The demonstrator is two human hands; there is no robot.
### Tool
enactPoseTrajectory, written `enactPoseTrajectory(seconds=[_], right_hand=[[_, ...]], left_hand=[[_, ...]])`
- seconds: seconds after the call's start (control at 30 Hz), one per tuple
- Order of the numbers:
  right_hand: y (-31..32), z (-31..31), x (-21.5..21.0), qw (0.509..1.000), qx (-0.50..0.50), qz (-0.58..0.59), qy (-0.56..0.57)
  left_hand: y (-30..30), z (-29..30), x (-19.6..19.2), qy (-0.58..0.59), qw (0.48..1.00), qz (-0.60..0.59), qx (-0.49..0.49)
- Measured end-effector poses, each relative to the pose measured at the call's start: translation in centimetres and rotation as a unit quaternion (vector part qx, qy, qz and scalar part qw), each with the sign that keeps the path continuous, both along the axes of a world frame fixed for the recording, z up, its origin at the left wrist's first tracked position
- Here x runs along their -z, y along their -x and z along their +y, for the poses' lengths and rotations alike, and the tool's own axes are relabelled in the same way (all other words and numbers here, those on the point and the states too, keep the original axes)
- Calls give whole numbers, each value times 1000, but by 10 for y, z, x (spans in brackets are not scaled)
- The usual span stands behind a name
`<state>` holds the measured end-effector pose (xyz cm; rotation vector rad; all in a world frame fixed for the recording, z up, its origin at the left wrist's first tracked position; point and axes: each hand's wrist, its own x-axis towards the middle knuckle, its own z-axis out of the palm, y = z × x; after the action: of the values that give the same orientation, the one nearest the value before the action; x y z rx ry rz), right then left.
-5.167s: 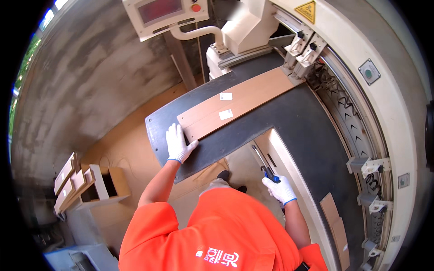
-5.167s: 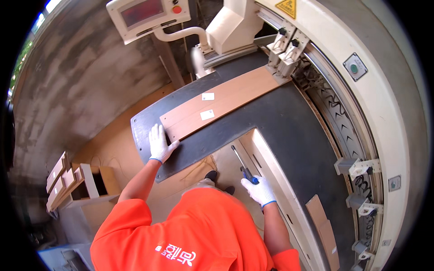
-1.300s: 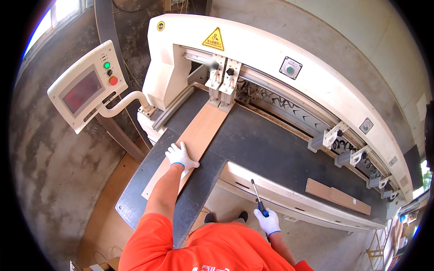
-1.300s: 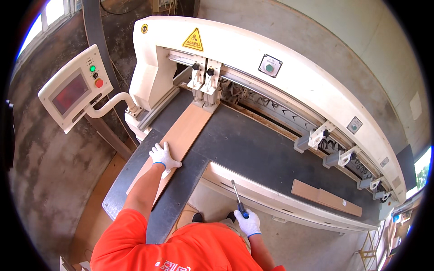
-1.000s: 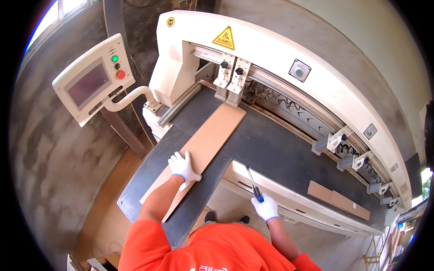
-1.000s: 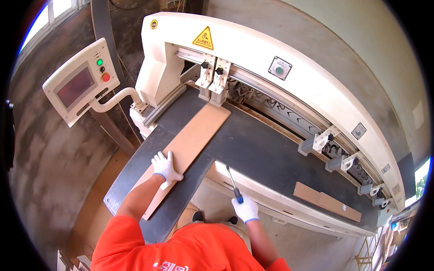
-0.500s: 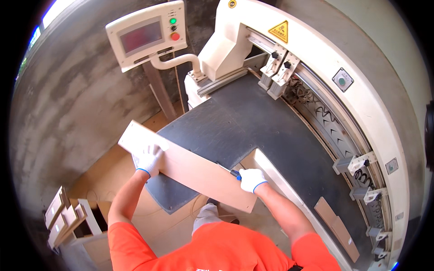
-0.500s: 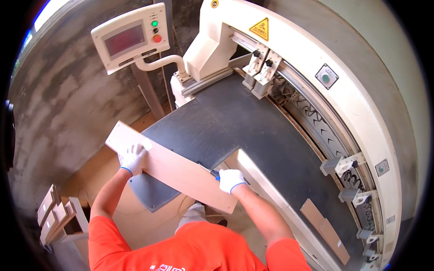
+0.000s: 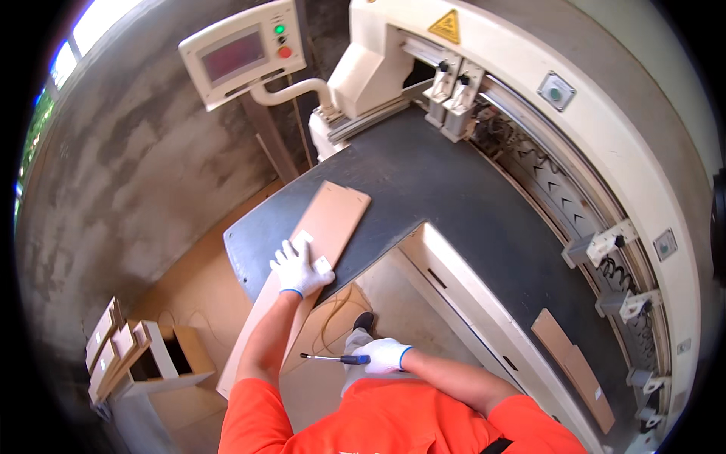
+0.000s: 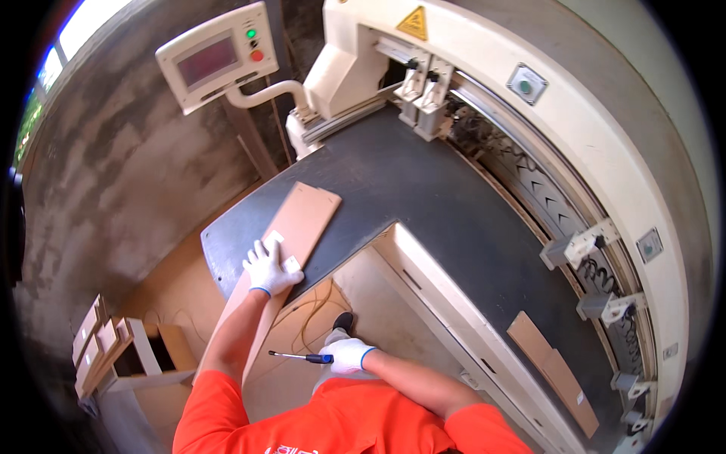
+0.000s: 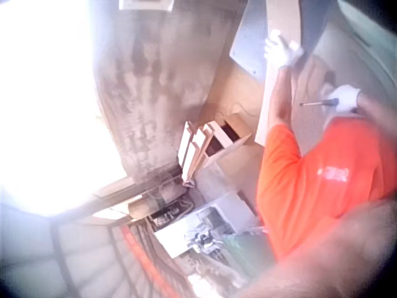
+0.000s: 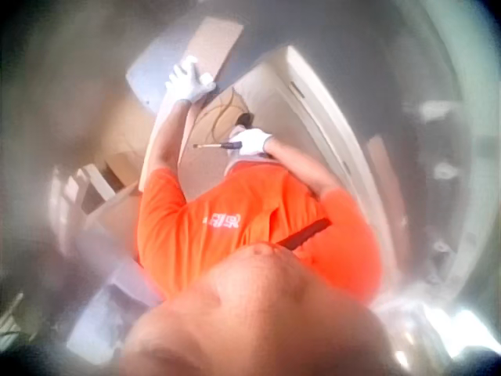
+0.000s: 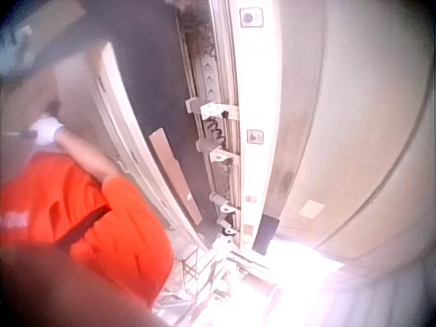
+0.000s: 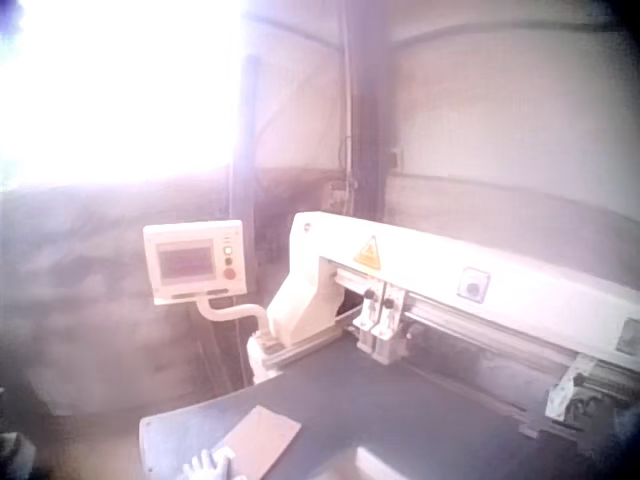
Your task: The person places wooden boards onto a machinery belt, uses an air gun to clean the machine and boards, and manages the flow of items through the station.
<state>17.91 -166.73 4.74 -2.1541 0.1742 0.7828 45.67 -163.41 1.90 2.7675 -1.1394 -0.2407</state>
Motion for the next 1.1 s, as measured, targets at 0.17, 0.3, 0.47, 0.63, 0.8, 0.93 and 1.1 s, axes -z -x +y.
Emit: enactPoseTrajectory(seconds=[0.17, 0.3, 0.47, 0.63, 0.8, 0.93, 1.1], right_hand=[[43, -77, -33, 951, 301, -29, -64], [111, -145, 24, 615, 706, -137, -323], [179, -215, 45, 351, 857, -194, -322], [211, -233, 81, 231, 851, -244, -403], [190, -231, 69, 218, 899, -220, -309], [183, -232, 66, 178, 909, -226, -301], [179, -235, 58, 155, 917, -209, -303]], left_hand=[[0, -48, 19, 50, 983, -53, 169], [4, -128, -1, 42, 974, -23, 223], [-1, -231, 14, 56, 972, -27, 226], [5, -335, 20, 58, 965, -52, 252], [5, -410, 32, 58, 965, -82, 242], [10, -457, 36, 46, 962, -93, 251], [6, -486, 50, 43, 954, -107, 275]])
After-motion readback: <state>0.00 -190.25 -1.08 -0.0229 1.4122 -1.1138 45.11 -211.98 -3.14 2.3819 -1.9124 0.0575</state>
